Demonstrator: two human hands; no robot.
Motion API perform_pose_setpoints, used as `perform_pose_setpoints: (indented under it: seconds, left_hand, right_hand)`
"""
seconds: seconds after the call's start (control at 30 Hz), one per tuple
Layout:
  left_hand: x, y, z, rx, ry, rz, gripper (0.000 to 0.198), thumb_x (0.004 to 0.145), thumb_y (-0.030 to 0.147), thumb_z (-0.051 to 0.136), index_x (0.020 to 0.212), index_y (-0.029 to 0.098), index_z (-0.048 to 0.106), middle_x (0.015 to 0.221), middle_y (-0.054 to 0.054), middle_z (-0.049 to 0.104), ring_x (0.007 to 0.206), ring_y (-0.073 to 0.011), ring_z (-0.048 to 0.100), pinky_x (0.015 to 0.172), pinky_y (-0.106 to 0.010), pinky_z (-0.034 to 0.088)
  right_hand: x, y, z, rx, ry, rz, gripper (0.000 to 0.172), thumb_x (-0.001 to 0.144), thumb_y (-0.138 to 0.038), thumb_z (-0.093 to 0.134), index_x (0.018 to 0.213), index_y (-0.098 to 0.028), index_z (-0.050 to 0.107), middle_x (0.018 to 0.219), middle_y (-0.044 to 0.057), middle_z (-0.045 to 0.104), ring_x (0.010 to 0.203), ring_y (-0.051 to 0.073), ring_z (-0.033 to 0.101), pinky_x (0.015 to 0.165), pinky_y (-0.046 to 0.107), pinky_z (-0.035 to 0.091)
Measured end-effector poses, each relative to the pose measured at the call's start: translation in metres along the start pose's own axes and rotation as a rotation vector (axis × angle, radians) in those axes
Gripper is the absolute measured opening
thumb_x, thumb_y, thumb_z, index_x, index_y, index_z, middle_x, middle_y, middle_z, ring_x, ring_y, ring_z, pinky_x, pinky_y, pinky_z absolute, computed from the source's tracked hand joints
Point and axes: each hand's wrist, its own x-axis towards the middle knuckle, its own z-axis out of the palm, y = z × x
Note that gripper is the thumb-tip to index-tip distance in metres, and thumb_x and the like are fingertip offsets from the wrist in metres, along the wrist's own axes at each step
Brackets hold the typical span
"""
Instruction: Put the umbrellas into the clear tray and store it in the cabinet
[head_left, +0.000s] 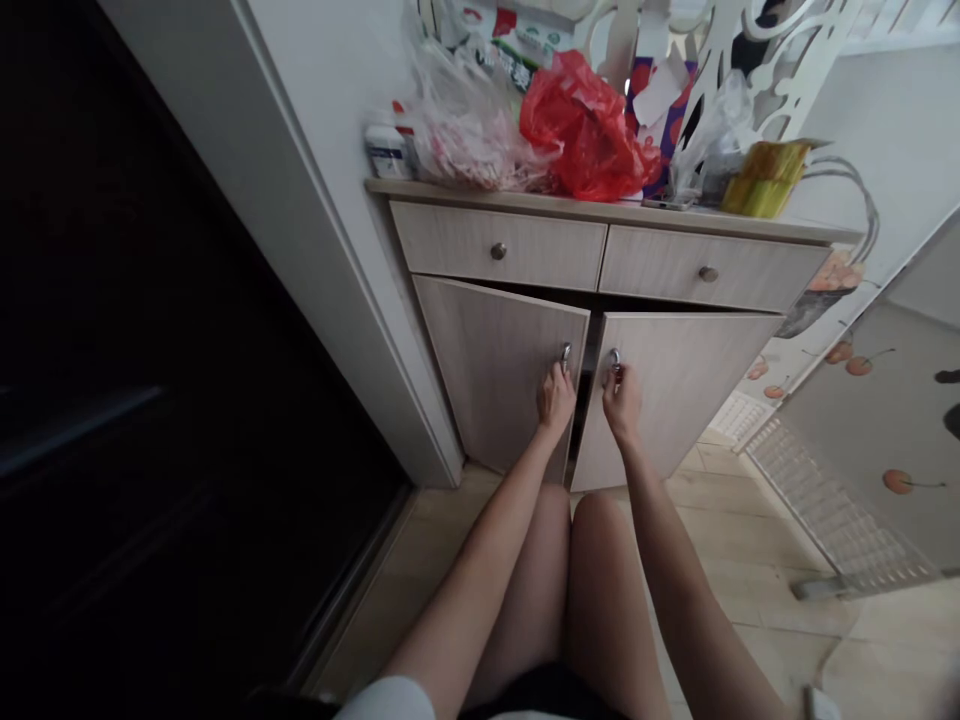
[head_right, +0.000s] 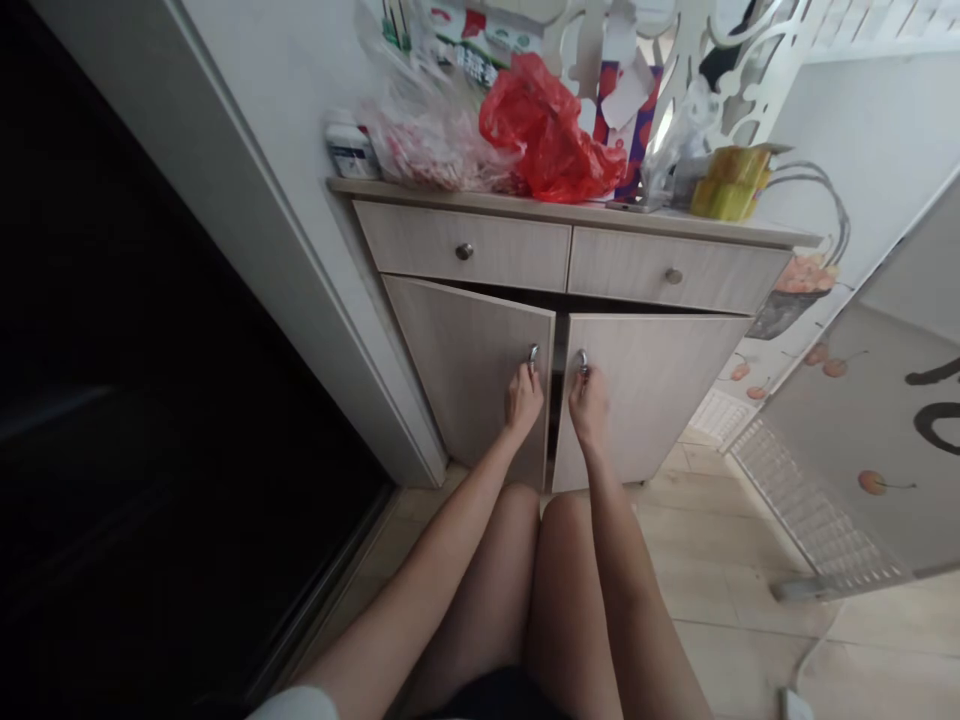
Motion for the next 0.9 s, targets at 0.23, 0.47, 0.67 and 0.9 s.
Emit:
perform_pose_setpoints:
  seconds: [0.23,0.47,0.67,0.9]
  left_hand:
    - [-0.049,-0.016,-0.063,0.113,0.052,0.056,0.017,0.097,0.024,0.052,0.110,0.017,0.059,0.106,-0.019,0.063,0.109,-0.0297,0.058,0.089,-0.035,0.042]
    - [-0.088,-0.053,-0.133,0.217,0.339,0.191,0.031,0.094,0.039,0.051,0.112,0.015,0.059,0.101,-0.019,0.067,0.100,-0.0297,0.066,0.090,-0.039,0.048]
    - [-0.100,-0.087,-0.216,0.405,0.598,0.199,0.034,0.084,0.033,0.052,0.109,0.013,0.061,0.098,-0.019,0.070,0.095,-0.0299,0.069,0.083,-0.039,0.053]
    - [-0.087,-0.101,-0.328,0.353,0.627,-0.084,0.035,0.069,0.038,0.057,0.100,0.023,0.065,0.083,-0.002,0.070,0.085,-0.0292,0.068,0.085,-0.052,0.057]
  right_hand:
    - [-0.058,-0.005,-0.064,-0.015,0.078,0.011,0.036,0.096,-0.049,0.040,0.111,-0.020,0.055,0.098,0.012,0.064,0.090,0.024,0.057,0.083,0.038,0.044]
    - [-0.107,-0.003,-0.150,-0.160,0.224,0.029,0.040,0.094,-0.050,0.043,0.108,-0.017,0.061,0.091,0.011,0.068,0.082,0.022,0.063,0.075,0.035,0.048]
    - [-0.131,0.015,-0.219,-0.308,0.305,0.077,0.045,0.092,-0.054,0.045,0.106,-0.016,0.063,0.087,0.012,0.069,0.071,0.021,0.061,0.069,0.034,0.047]
    - [-0.138,0.055,-0.291,-0.457,0.415,0.134,0.053,0.083,-0.062,0.045,0.100,-0.017,0.066,0.083,0.013,0.066,0.079,0.030,0.063,0.072,0.041,0.046]
